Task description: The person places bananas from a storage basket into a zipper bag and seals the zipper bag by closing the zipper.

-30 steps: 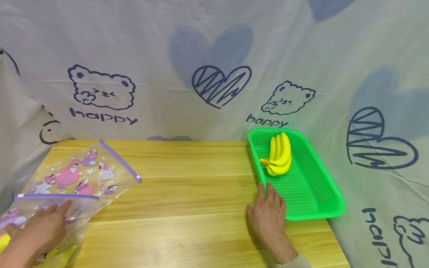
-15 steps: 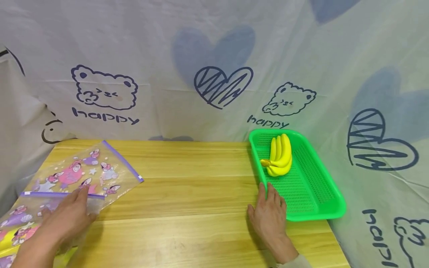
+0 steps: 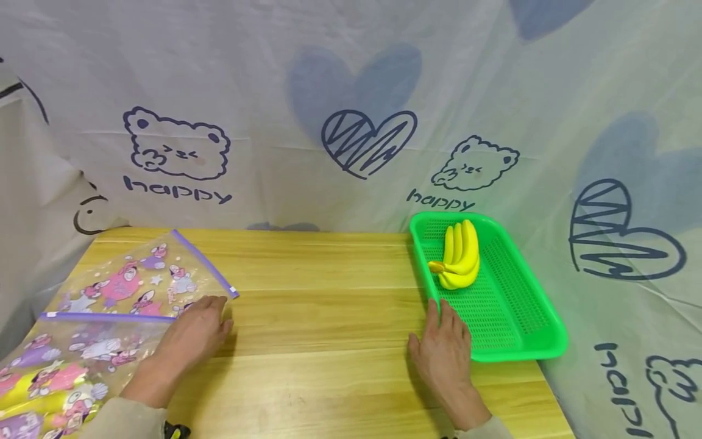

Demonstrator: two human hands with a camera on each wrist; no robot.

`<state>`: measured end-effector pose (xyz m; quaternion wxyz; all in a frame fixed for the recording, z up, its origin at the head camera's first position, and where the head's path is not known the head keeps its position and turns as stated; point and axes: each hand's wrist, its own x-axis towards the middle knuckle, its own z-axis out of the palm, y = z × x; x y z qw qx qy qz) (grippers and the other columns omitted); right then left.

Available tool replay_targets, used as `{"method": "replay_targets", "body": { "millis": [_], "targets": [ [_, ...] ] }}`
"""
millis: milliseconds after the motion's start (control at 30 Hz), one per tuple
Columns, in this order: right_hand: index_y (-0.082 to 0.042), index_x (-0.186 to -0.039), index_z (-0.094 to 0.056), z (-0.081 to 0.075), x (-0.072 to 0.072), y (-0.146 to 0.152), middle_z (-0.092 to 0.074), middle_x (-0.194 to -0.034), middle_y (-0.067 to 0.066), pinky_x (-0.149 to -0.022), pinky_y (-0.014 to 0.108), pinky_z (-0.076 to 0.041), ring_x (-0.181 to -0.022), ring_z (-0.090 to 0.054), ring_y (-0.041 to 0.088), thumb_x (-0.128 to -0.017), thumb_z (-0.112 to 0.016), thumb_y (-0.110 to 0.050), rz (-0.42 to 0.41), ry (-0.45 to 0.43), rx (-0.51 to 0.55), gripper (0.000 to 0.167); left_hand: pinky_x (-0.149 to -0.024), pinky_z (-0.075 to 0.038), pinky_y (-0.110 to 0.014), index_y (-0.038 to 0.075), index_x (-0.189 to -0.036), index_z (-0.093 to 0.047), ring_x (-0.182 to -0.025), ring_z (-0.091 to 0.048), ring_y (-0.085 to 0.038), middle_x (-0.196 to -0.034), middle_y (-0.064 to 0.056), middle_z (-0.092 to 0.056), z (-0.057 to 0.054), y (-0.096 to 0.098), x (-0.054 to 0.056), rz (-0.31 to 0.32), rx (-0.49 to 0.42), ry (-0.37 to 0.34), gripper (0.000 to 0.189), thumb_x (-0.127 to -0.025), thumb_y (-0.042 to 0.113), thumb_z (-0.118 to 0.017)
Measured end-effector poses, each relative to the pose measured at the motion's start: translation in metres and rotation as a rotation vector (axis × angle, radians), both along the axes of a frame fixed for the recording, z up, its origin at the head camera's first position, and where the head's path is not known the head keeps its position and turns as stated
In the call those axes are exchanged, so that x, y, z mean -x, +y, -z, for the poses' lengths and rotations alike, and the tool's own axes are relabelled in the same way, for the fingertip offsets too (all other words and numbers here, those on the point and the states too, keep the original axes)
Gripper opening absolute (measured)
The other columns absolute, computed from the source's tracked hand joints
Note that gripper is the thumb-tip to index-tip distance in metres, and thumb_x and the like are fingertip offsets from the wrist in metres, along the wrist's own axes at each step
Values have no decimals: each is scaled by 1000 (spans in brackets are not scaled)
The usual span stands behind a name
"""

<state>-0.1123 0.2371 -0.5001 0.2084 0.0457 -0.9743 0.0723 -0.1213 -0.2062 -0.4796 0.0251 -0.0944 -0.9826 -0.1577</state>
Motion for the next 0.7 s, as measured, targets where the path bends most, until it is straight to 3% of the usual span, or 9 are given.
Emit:
{"method": "replay_targets", "body": {
  "millis": [167,233,300,400,500,700],
  "targets": [
    [11,-144,-50,-2,-1,-1,-53,-144,37,-103,68,-46,-127,-57,55,-83,-84,-23,-7,10,16,78,-103,-48,-65,-25,-131,-51,-117,-60,-59,-123,-44,-61,3,5,8,-17,5,-39,57,-99,18,-68],
    [12,-143,-50,-3,-1,-1,-54,-143,37,-103,68,-46,-126,-57,55,-83,-84,-22,-12,25,18,77,-103,-47,-67,-28,-128,-49,-114,-58,-62,-119,-46,-59,5,6,11,-39,31,-87,61,-101,24,-67],
    [12,-143,-51,-2,-1,-1,-54,-142,38,-103,68,-46,-126,-57,55,-83,-84,-22,-17,34,22,76,-104,-44,-69,-30,-127,-46,-116,-54,-66,-118,-48,-56,8,6,15,-69,46,-169,68,-104,32,-63],
    [13,-142,-50,-2,-1,-1,-54,-142,39,-104,68,-46,-125,-57,56,-83,-85,-21,-29,46,27,76,-109,-35,-77,-29,-138,-38,-133,-35,-74,-138,-54,-40,12,7,19,-144,19,-335,84,-106,47,-55],
    [14,-141,-51,-2,-1,-2,-55,-140,38,-105,67,-47,-125,-58,56,-82,-85,-19,-47,73,28,75,-110,-25,-83,-24,-150,-28,-144,-15,-74,-154,-52,-21,14,11,23,-199,-10,-446,93,-107,57,-47],
    [16,-138,-53,-1,1,-3,-57,-137,38,-106,64,-48,-124,-59,55,-81,-87,-16,-88,130,24,74,-111,-24,-83,-20,-153,-28,-148,-12,-70,-160,-47,-18,11,27,24,-156,-42,-451,89,-109,54,-46]
  ]
}}
